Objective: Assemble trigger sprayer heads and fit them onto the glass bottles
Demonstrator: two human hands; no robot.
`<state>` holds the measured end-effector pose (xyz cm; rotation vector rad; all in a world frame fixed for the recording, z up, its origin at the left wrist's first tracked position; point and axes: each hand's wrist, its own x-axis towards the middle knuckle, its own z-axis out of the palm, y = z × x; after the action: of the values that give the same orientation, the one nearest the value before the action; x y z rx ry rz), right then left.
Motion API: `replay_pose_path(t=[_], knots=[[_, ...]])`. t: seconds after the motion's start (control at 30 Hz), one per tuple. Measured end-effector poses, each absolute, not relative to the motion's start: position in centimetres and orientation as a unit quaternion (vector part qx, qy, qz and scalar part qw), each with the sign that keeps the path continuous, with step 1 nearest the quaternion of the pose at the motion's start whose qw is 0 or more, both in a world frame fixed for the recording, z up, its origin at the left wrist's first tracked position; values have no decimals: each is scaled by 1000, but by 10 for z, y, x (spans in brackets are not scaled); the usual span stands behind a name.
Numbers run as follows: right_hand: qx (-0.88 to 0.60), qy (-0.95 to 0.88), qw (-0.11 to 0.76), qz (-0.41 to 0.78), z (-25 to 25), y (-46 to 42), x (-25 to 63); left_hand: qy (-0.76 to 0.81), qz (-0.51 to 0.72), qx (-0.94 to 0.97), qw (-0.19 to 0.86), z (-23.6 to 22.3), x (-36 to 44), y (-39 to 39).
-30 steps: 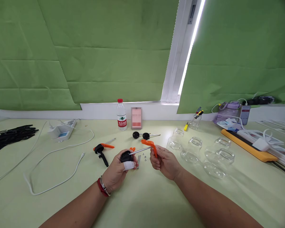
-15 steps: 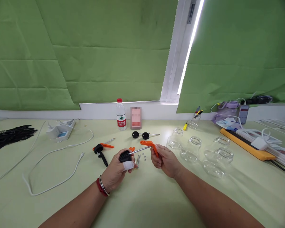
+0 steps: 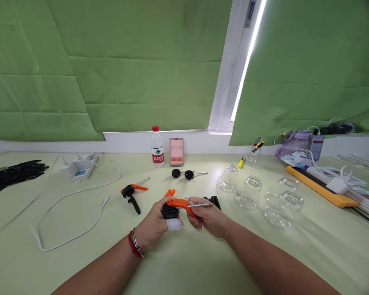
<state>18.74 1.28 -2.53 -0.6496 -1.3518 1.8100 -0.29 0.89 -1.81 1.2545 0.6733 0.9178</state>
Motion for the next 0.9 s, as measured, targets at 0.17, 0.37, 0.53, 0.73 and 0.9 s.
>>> replay_pose_path(t=[0.17, 0.37, 0.53, 0.73, 0.9], knots=[[-244, -528, 361, 729, -27, 13, 187, 294, 396, 542, 680, -14, -1, 8], [-314, -567, 337, 683, -25, 8, 183, 232, 417, 497, 725, -9, 1, 6], [-340, -591, 327, 655, -29, 12, 183, 256, 440, 463, 726, -6, 1, 8], [-491, -684, 396, 366, -39, 27, 191, 301, 554, 388, 672, -5, -3, 17], [-484, -822, 270, 134, -33, 24, 193, 309, 568, 372, 666, -7, -3, 19]])
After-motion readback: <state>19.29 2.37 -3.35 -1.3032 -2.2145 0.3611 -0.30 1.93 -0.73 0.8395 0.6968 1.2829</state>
